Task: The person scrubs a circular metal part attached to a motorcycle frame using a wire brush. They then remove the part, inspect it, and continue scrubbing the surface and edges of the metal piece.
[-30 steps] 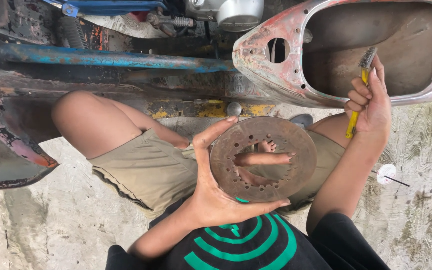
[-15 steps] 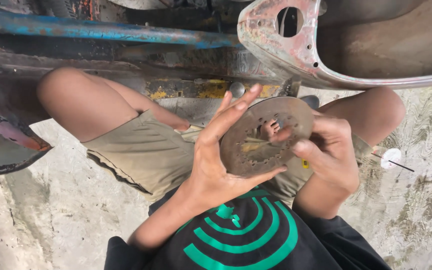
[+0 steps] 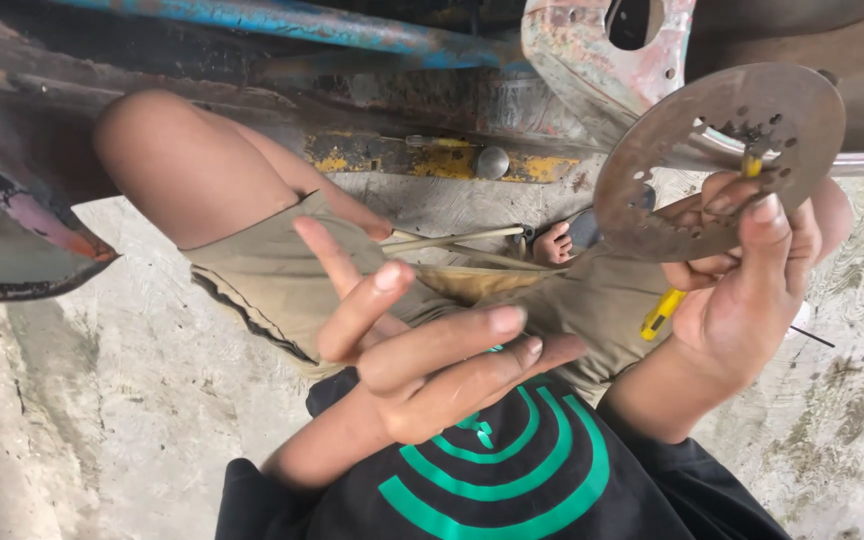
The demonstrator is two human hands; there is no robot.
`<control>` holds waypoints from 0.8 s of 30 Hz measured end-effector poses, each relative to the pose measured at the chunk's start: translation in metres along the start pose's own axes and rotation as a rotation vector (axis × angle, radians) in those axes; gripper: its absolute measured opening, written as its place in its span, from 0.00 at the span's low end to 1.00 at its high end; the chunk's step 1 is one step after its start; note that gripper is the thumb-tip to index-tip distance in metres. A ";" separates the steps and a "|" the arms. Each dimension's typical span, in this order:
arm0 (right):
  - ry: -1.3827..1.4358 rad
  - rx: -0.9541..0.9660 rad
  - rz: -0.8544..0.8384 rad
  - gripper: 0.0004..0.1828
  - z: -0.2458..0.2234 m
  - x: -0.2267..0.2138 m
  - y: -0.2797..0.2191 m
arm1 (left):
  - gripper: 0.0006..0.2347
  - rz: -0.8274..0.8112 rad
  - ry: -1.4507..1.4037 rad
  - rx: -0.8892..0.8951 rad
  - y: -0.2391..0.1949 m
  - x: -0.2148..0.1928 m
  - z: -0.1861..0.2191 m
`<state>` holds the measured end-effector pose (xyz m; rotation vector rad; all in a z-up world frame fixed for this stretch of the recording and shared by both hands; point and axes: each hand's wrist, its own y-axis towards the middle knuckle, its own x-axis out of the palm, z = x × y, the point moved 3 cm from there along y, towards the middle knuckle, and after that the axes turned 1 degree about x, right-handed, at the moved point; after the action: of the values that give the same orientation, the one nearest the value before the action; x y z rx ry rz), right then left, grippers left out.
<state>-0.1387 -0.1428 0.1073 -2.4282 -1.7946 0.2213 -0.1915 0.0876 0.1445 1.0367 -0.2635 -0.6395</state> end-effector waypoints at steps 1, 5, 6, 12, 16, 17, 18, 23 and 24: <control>0.014 0.027 0.078 0.22 0.002 -0.002 -0.001 | 0.15 -0.009 0.033 -0.042 0.000 0.001 0.002; -0.044 0.102 0.220 0.22 0.003 0.003 -0.007 | 0.17 -0.205 -0.116 -0.120 0.000 -0.013 0.007; -0.046 0.103 0.217 0.22 0.007 0.002 -0.005 | 0.17 -0.204 -0.112 -0.123 0.000 -0.009 0.009; 0.050 0.130 0.143 0.10 0.013 0.004 -0.002 | 0.12 -0.167 -0.198 -0.211 0.004 -0.011 0.005; 0.030 0.150 0.119 0.13 0.016 0.003 -0.003 | 0.16 -0.277 -0.200 -0.205 0.011 -0.014 0.002; 0.043 0.177 0.169 0.16 0.018 0.002 -0.004 | 0.16 -0.280 -0.214 -0.215 0.011 -0.014 0.001; 0.043 0.177 0.167 0.16 0.018 0.003 -0.004 | 0.16 -0.279 -0.212 -0.215 0.012 -0.013 0.003; -0.003 0.202 0.196 0.20 0.020 0.002 -0.004 | 0.19 -0.303 -0.161 -0.262 0.014 -0.013 0.003; -0.003 0.202 0.195 0.20 0.019 0.003 -0.003 | 0.19 -0.303 -0.159 -0.262 0.014 -0.011 0.004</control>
<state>-0.1441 -0.1385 0.0889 -2.4546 -1.4567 0.4035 -0.1973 0.0965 0.1600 0.7789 -0.1559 -1.0053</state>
